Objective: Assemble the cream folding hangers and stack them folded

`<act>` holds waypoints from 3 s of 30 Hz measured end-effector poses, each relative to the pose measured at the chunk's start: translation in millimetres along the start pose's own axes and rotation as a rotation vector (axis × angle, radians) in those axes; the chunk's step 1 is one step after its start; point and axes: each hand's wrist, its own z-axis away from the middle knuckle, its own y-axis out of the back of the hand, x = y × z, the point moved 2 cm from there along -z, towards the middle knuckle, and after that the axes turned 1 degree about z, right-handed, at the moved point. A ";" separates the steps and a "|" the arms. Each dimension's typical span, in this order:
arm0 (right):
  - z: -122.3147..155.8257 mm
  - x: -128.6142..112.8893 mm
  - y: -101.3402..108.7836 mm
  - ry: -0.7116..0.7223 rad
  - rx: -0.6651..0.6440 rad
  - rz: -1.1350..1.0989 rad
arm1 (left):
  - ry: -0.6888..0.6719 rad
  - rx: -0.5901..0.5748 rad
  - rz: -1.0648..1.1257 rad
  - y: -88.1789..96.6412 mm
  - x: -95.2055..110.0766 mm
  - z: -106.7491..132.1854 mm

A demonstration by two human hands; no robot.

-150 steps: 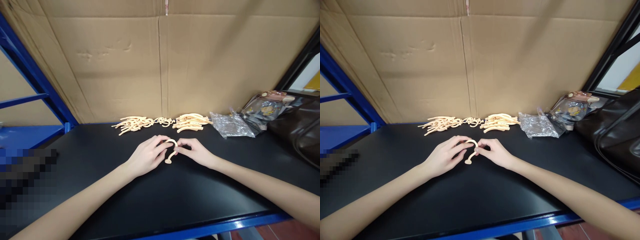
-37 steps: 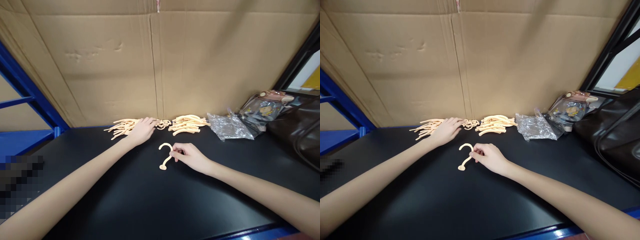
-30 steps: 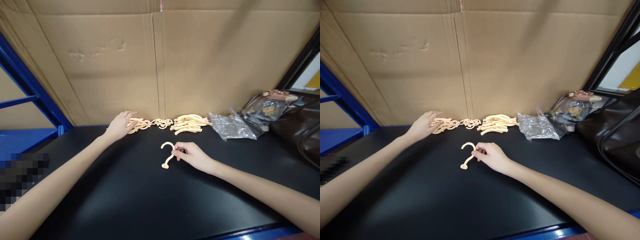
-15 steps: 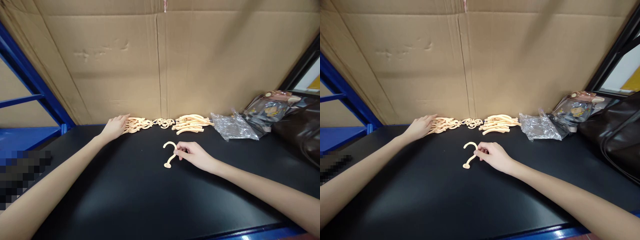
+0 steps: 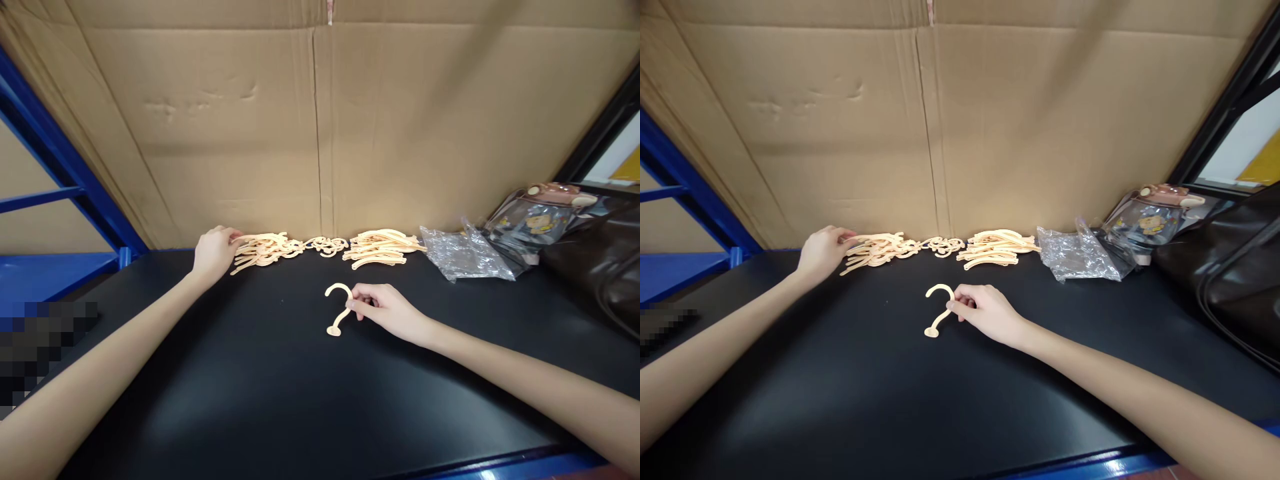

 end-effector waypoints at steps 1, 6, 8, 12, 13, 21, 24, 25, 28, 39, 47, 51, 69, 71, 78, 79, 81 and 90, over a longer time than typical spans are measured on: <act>0.0 -0.1 0.1 0.001 0.001 0.001 | 0.016 0.030 0.019 0.8 0.0 0.0; 0.4 -0.9 -0.1 -0.002 -0.001 0.001 | -0.003 0.133 0.119 6.3 5.2 1.0; 0.7 -1.2 -0.1 -0.006 -0.002 -0.001 | -0.034 0.162 0.162 9.9 8.6 1.9; 0.8 -0.7 0.2 -0.006 -0.001 0.000 | -0.063 0.221 0.261 18.2 14.5 3.4; 0.6 -0.4 0.3 -0.004 0.000 0.001 | -0.063 0.232 0.290 19.8 15.7 3.5; 0.6 -0.2 0.9 0.000 0.000 0.010 | 0.100 0.275 0.602 18.2 19.6 -5.1; 0.9 -0.5 0.9 -0.004 -0.002 0.008 | 0.228 0.281 0.750 11.3 16.7 -12.2; 0.9 -0.5 0.9 -0.006 -0.002 0.007 | 0.268 0.273 0.798 8.8 15.8 -14.2; 0.7 -0.5 0.8 -0.007 -0.001 0.009 | 0.370 0.240 0.926 4.0 14.6 -17.4; -0.3 -3.5 -1.5 -0.021 0.000 0.008 | 0.403 0.253 1.204 38.6 46.3 -1.3; -1.8 -1.8 -3.1 -0.012 0.021 -0.073 | 0.513 -0.108 1.466 53.9 124.4 52.9; -3.2 2.3 -3.6 -0.003 0.057 -0.143 | 0.646 -0.425 1.515 52.0 146.6 98.9; -3.9 4.3 3.9 -0.033 0.124 0.031 | 0.302 -0.663 1.384 18.0 133.6 111.8; -3.7 5.0 4.3 -0.038 0.127 0.065 | 0.266 -0.620 1.196 20.7 131.7 111.5; -3.2 4.0 4.6 -0.065 0.115 0.242 | 0.146 -0.520 0.895 11.7 121.2 113.5; -3.0 3.2 4.6 -0.065 0.112 0.261 | 0.131 -0.519 0.868 9.5 120.1 114.6; -2.7 1.8 4.4 -0.066 0.105 0.292 | 0.101 -0.513 0.812 5.8 118.7 117.1; -3.7 -0.3 4.5 -0.070 0.101 0.356 | -0.161 -0.235 0.491 7.4 98.6 85.4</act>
